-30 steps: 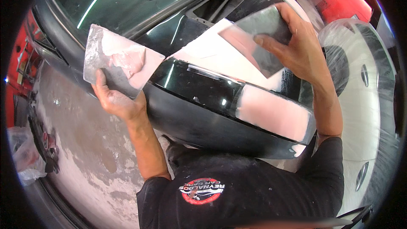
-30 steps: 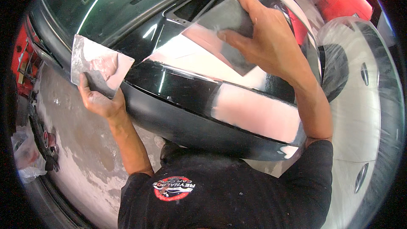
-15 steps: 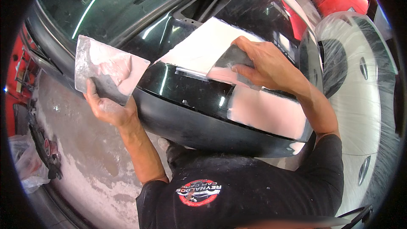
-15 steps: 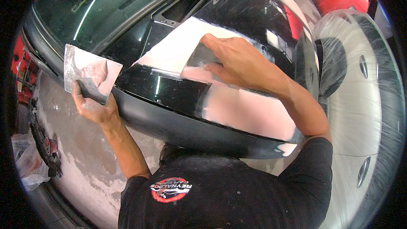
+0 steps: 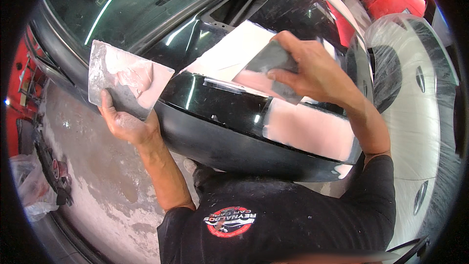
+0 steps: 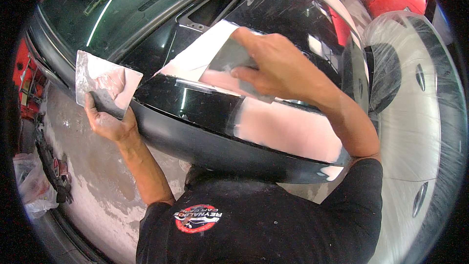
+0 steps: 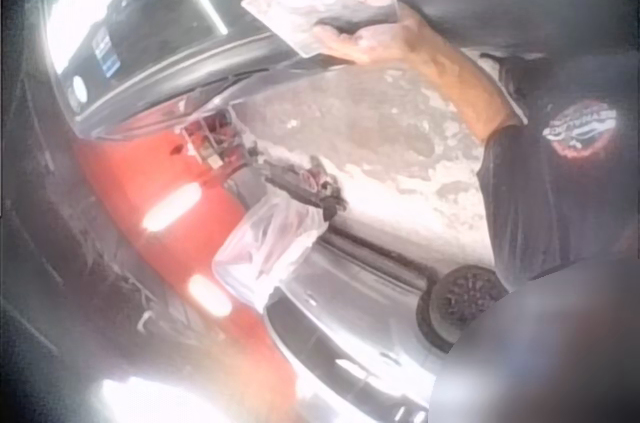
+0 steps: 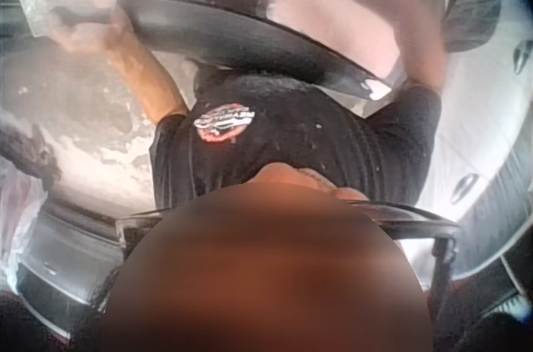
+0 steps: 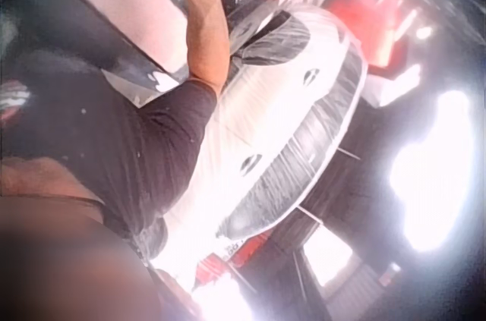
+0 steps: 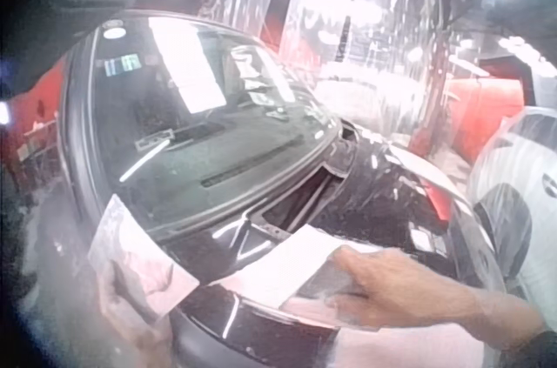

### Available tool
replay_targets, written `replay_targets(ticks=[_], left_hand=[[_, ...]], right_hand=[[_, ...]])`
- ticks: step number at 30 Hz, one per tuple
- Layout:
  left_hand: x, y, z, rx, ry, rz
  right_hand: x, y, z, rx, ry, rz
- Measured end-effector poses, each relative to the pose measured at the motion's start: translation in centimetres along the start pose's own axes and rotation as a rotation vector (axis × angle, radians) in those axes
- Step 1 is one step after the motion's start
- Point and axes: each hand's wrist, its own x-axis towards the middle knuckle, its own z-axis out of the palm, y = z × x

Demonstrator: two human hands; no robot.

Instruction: The person mixes a pink body filler with a hardener on a metal mixing board, then uses a spreader to apply the filler to the hood of a black car. The person smooths the filler across the hood surface in multiple passes.

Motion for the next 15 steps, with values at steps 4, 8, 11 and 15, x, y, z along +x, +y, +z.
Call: replay_targets(ticks=[4, 8, 11, 15], left_hand=[[-0.2, -0.1, 0.0, -0.006, 0.042, 0.037], [-0.2, -0.2, -0.4, 0.056, 0.051, 0.059], [-0.2, -0.3, -0.6, 0.168, 0.053, 0.120], [-0.1, -0.2, -0.5, 0.043, 0.074, 0.034]], right_hand=[[1.5, 0.1, 1.8, 0.039, -0.077, -0.011], [2.3, 0.6, 2.5, 0.019, -0.059, -0.019], [2.1, 0.6, 2.8, -0.036, -0.038, -0.046], [2.0, 0.2, 2.0, -0.162, 0.051, 0.018]])
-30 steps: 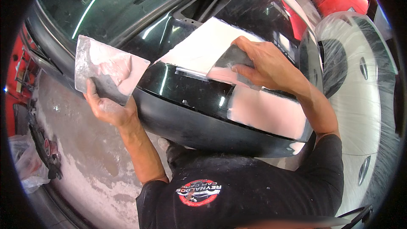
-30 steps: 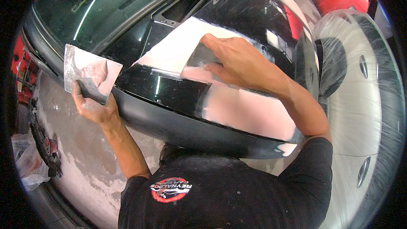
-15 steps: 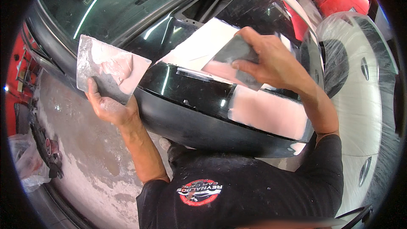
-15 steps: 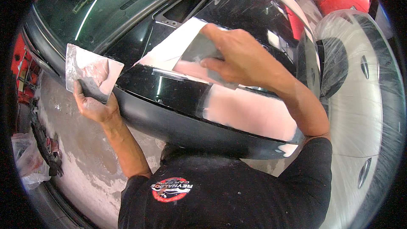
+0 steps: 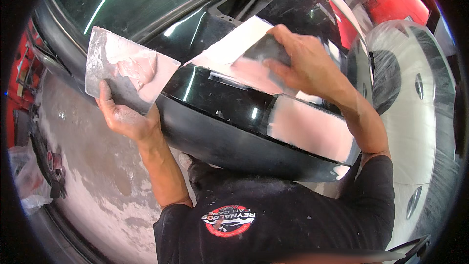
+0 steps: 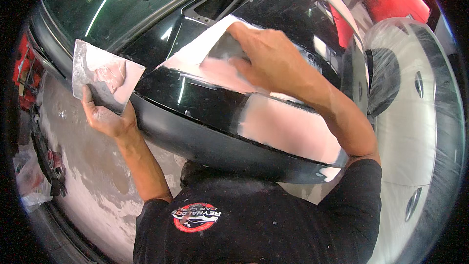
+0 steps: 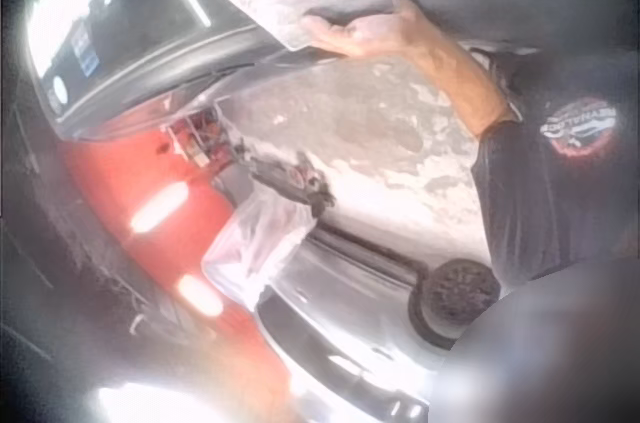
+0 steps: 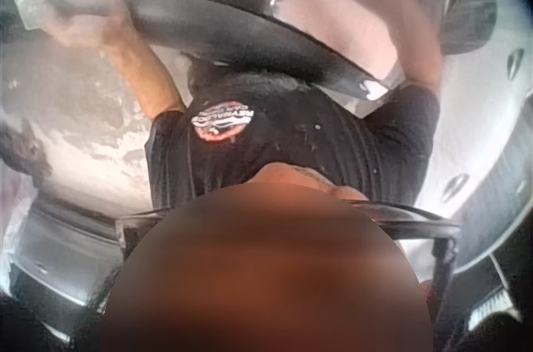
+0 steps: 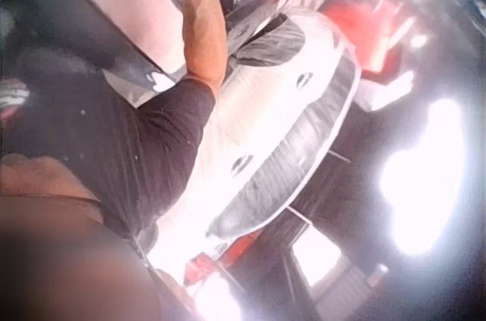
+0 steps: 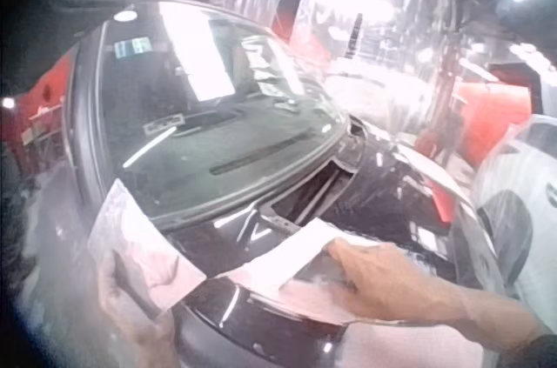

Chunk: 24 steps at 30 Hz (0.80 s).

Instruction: The person mixes a pink body filler with a hardener on a metal mixing board, then uses a spreader to apply the filler to the hood of a black car. The person smooths the filler across the hood surface in multiple passes.

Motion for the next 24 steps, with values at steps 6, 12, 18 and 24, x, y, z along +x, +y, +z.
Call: replay_targets(ticks=[6, 12, 18, 24], left_hand=[[0.2, -0.1, -0.1, -0.030, 0.031, 0.003], [0.4, 0.0, -0.5, 0.005, 0.023, 0.078], [-0.6, -0.2, 0.9, 0.305, 0.114, 0.164], [-0.7, -0.1, 1.3, 0.287, 0.103, 0.166]], right_hand=[[-0.9, 0.1, -3.0, 0.124, 0.055, 0.024], [-3.4, 1.0, -2.2, 0.151, -0.075, 0.073], [-4.2, 1.8, -1.4, 0.083, -0.155, -0.021], [-4.8, 1.5, -0.6, -0.018, -0.121, -0.033]])
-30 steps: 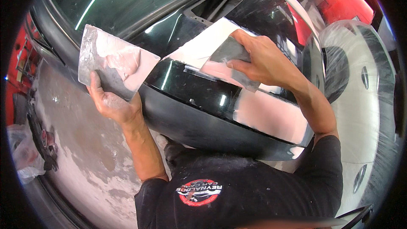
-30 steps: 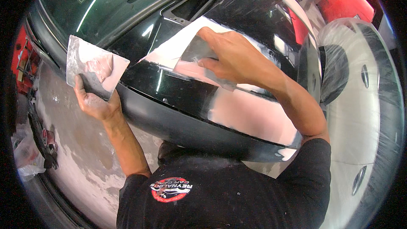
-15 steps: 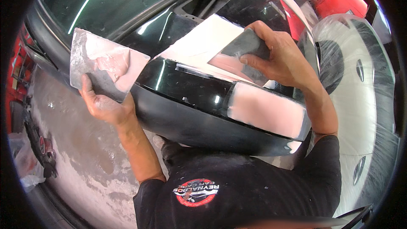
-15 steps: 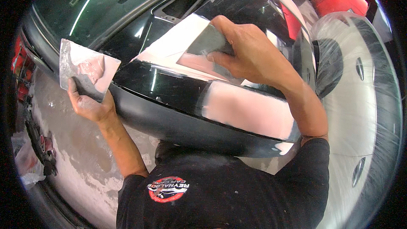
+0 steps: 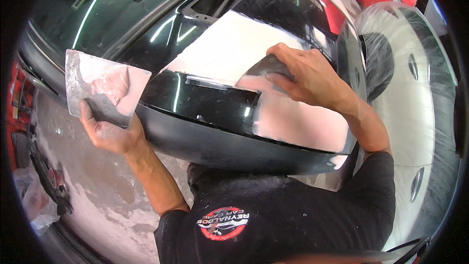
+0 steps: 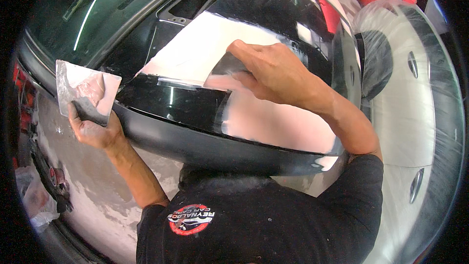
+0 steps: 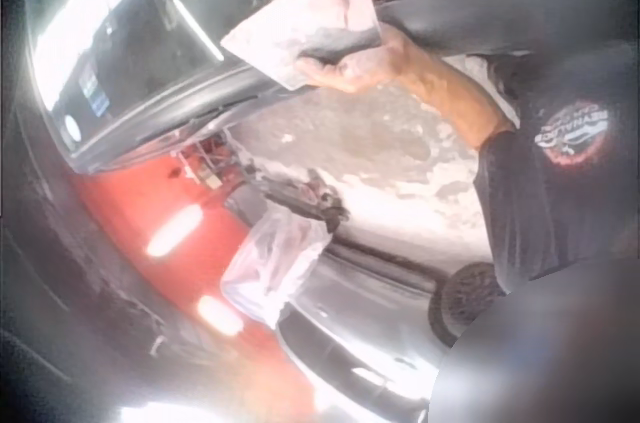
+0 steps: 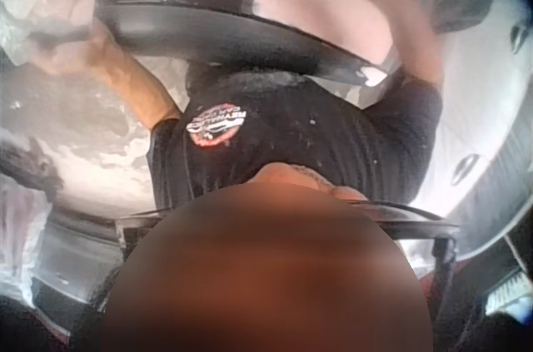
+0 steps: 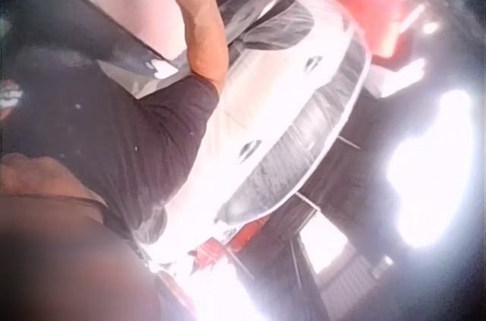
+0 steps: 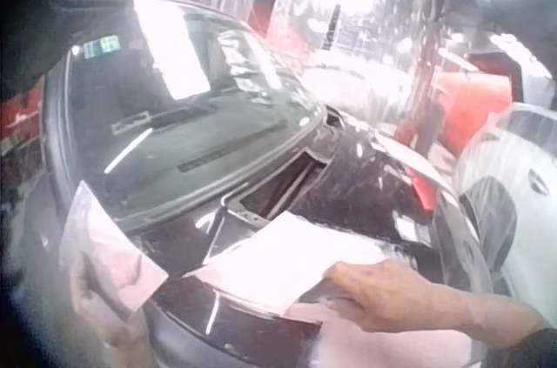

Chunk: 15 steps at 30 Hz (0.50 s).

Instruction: The person mixes a pink body filler with a hardener on a metal mixing board, then uses a spreader to apply the filler to the hood of a black car. The person smooths the filler across the hood surface in multiple passes.

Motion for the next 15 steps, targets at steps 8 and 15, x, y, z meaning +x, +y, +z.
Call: replay_targets(ticks=[8, 15], left_hand=[[0.8, -1.2, -1.7, 0.539, -0.143, 0.484], [1.6, -1.0, -1.7, -0.184, -0.063, -0.040]], right_hand=[[-0.9, -0.3, -3.4, -0.090, 0.257, 0.038], [-2.2, 0.6, -3.2, -0.016, 0.112, 0.025]])
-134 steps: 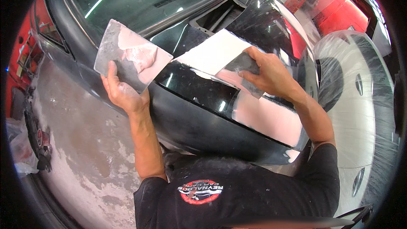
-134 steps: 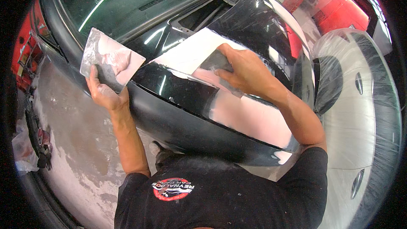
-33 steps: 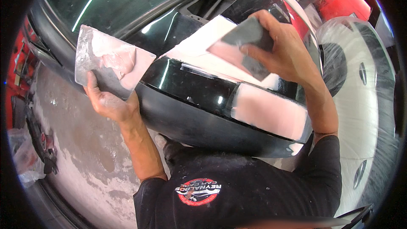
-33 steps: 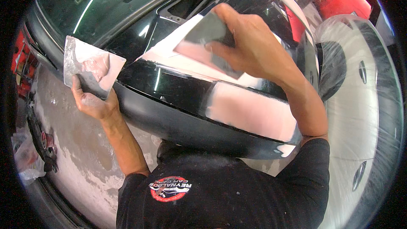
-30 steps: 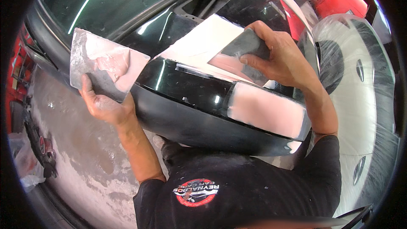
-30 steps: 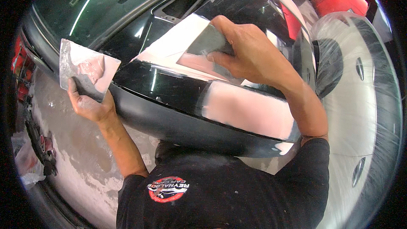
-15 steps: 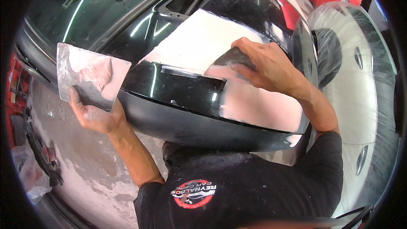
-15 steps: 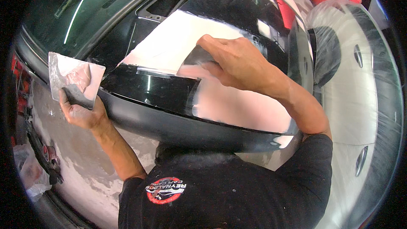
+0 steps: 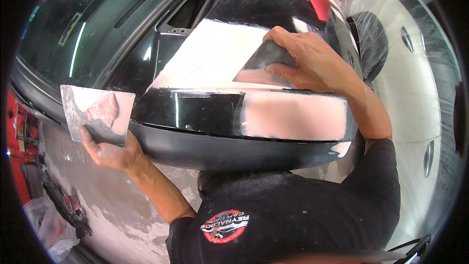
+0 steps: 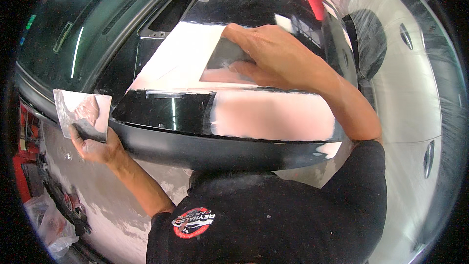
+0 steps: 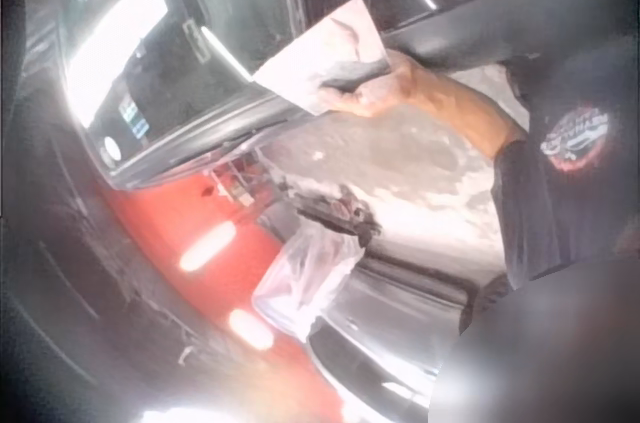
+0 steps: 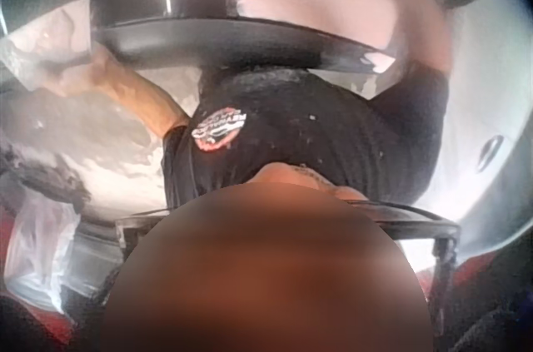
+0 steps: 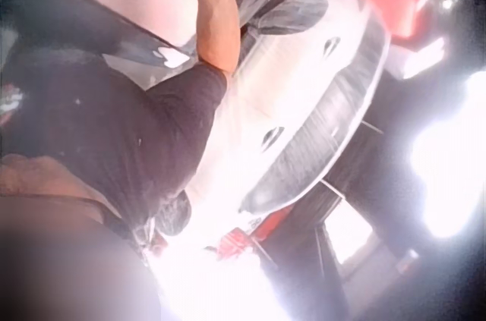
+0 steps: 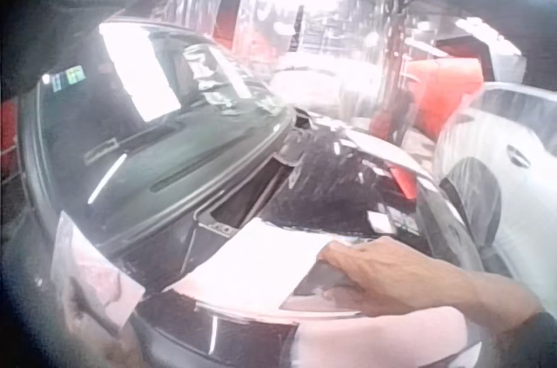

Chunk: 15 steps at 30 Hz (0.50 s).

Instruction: The person mixes a pink body filler with a hardener on a metal mixing board, then uses a spreader to apply the filler to the hood of a black car. The person smooths the filler across the hood surface in multiple passes.

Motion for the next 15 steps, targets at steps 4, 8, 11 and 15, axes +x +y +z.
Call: replay_targets(ticks=[4, 8, 11, 15], left_hand=[[0.4, 0.0, -0.7, -0.033, 0.011, 0.016], [0.5, -0.4, -1.1, -0.068, -0.044, -0.003], [-0.1, -0.5, -1.0, 0.459, -0.101, 0.308], [-0.2, 0.2, 0.0, -0.092, -0.044, -0.078]], right_hand=[[-0.6, 0.8, 0.8, 0.127, -0.103, 0.076], [-0.5, 1.1, 1.5, 0.100, -0.128, 0.038], [-0.3, 1.0, 2.2, 0.111, -0.155, 0.027], [-0.1, 0.9, 2.6, 0.084, -0.172, 0.122]])
